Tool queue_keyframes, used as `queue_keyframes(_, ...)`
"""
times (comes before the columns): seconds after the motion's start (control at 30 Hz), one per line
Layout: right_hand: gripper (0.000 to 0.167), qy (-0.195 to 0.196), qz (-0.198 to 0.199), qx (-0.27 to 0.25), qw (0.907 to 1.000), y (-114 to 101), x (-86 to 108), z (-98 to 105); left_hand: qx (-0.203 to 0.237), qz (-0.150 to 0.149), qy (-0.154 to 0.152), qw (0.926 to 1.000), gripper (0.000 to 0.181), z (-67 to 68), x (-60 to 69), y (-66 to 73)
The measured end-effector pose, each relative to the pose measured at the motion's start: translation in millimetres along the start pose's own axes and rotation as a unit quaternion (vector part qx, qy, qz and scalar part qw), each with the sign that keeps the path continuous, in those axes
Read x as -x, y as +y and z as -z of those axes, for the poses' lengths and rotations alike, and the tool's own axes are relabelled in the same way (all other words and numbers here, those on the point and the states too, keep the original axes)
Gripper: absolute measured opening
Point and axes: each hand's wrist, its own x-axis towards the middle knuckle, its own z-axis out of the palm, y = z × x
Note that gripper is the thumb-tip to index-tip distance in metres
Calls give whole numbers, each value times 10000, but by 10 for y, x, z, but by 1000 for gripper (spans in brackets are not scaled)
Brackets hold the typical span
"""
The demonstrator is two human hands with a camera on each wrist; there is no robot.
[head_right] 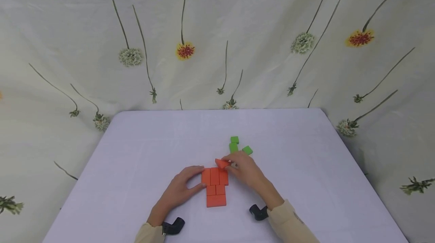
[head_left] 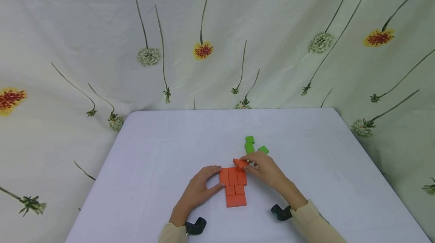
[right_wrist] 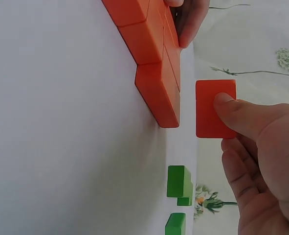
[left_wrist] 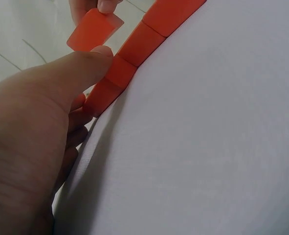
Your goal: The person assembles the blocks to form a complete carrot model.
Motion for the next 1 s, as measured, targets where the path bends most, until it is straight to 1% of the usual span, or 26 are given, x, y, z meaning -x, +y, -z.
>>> queue_keyframes(0.17,35,-289,369,-173,9988,-35,123,29,-13,-21,14,10000,57,-3,2,-9)
queue_keyframes(0.27,35,-473,471,-311,9973,-66,187,40,-12,-32,1,10000,57,-2,3,-14)
queue_keyframes(0.5,35,-899,493,-602,9929,-143,315,40,114,-19,-19,9999,56,11,2,7)
queue_keyframes(0.6,34,-970,488,-688,9917,-161,371,25,133,-17,6,9999,56,9,0,10)
queue_keyframes(0.73,32,-1021,474,-841,9901,-171,441,-15,21,-45,45,10000,56,-1,-2,-2)
queue_keyframes(0.83,31,-1148,460,-978,9875,-176,495,-49,8,-54,46,10000,55,0,-4,-6)
queue_keyframes(1.0,30,-1364,760,-1043,9822,-193,583,-95,68,-83,53,9999,55,9,-1,-8)
